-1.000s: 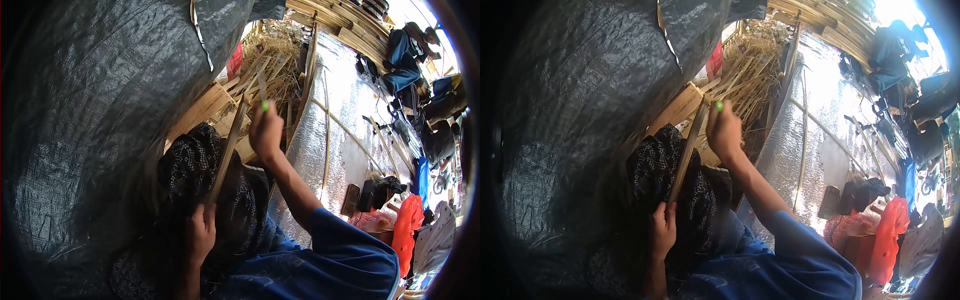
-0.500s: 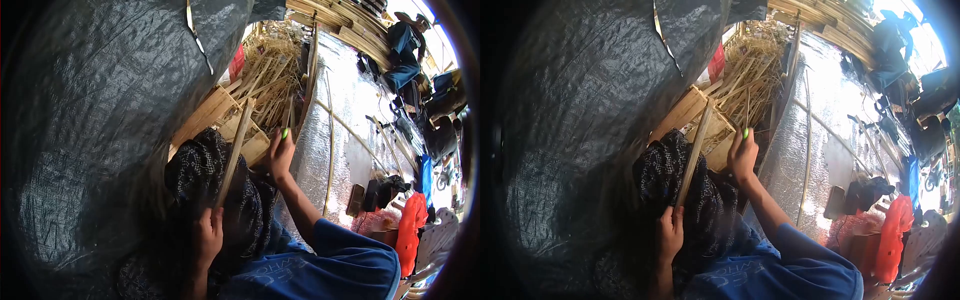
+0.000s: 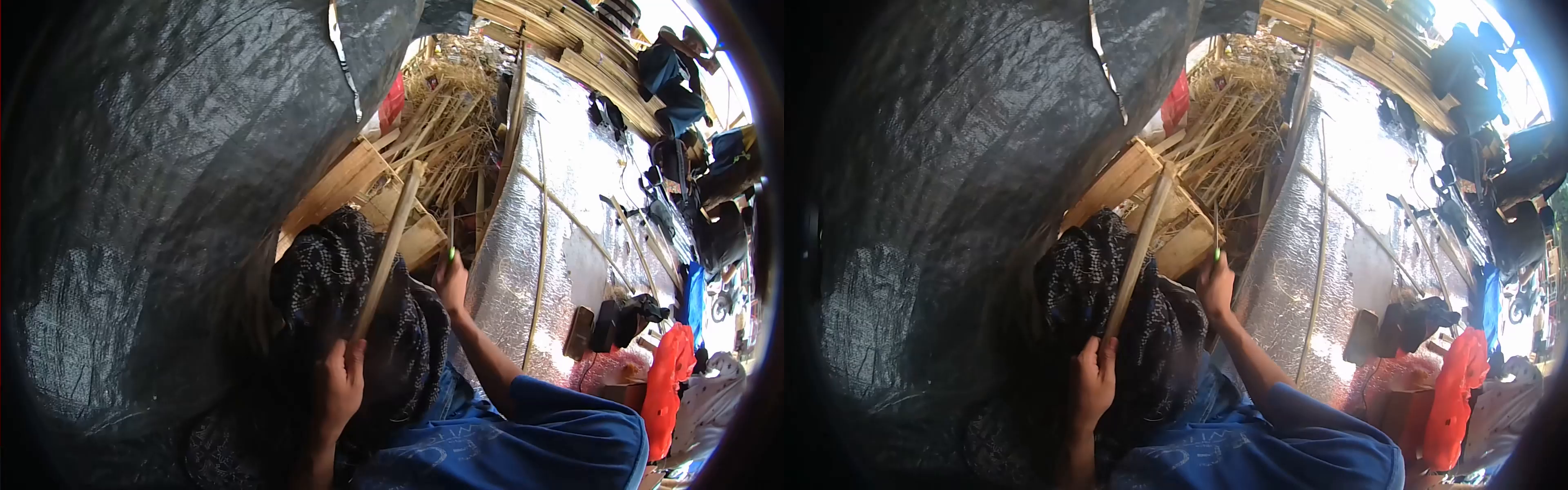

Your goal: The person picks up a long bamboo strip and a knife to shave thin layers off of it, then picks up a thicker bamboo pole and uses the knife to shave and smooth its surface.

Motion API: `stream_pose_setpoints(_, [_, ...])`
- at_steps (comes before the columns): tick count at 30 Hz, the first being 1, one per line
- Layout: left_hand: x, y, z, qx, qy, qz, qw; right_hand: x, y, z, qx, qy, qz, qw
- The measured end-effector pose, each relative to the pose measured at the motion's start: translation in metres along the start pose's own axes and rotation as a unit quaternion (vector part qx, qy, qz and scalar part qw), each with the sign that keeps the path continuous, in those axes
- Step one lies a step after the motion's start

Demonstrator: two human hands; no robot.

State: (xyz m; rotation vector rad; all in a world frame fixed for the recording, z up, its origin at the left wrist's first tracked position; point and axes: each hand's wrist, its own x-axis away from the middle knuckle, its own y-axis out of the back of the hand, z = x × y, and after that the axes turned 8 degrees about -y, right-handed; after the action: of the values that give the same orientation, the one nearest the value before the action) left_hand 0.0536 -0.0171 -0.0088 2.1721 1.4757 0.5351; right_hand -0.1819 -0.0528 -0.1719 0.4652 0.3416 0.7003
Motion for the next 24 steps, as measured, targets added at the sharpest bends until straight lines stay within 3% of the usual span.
stream_pose_setpoints(1, [0.000,0.000,0.001,0.001,-0.003,0.004,1.000,-0.016,0.011,0.032,-0.019,-0.028,-0.011,0.999])
stream_pose_setpoints(4, [0.002,-0.001,0.003,-0.019,-0.015,0.003,1.000,-0.052,0.038,0.100,-0.107,0.095,-0.059,0.988])
stream_pose_setpoints(7, [0.004,-0.005,0.005,-0.016,-0.017,-0.004,1.000,-0.053,0.038,0.141,-0.142,0.143,-0.018,0.979])
stream_pose_setpoints(10, [0.007,-0.008,0.006,-0.016,-0.004,0.005,1.000,-0.038,-0.024,0.073,-0.017,0.113,0.059,0.992])
stream_pose_setpoints(11, [0.008,-0.012,0.003,-0.030,0.007,0.012,0.999,-0.026,-0.034,0.045,-0.037,0.141,0.047,0.988])
stream_pose_setpoints(12, [0.005,-0.012,0.003,-0.045,0.016,0.015,0.999,-0.013,-0.034,0.040,-0.032,0.045,0.070,0.996])
stream_pose_setpoints(16, [0.004,-0.017,0.002,-0.024,-0.021,-0.005,0.999,-0.012,-0.020,0.035,-0.003,0.000,0.071,0.997])
stream_pose_setpoints(20, [0.009,-0.016,0.003,-0.023,-0.030,-0.012,0.999,0.014,-0.019,-0.048,0.027,-0.023,0.099,0.994])
stream_pose_setpoints(24, [0.015,-0.011,0.000,-0.016,-0.021,-0.022,0.999,0.024,0.002,-0.027,0.013,-0.028,0.055,0.998])
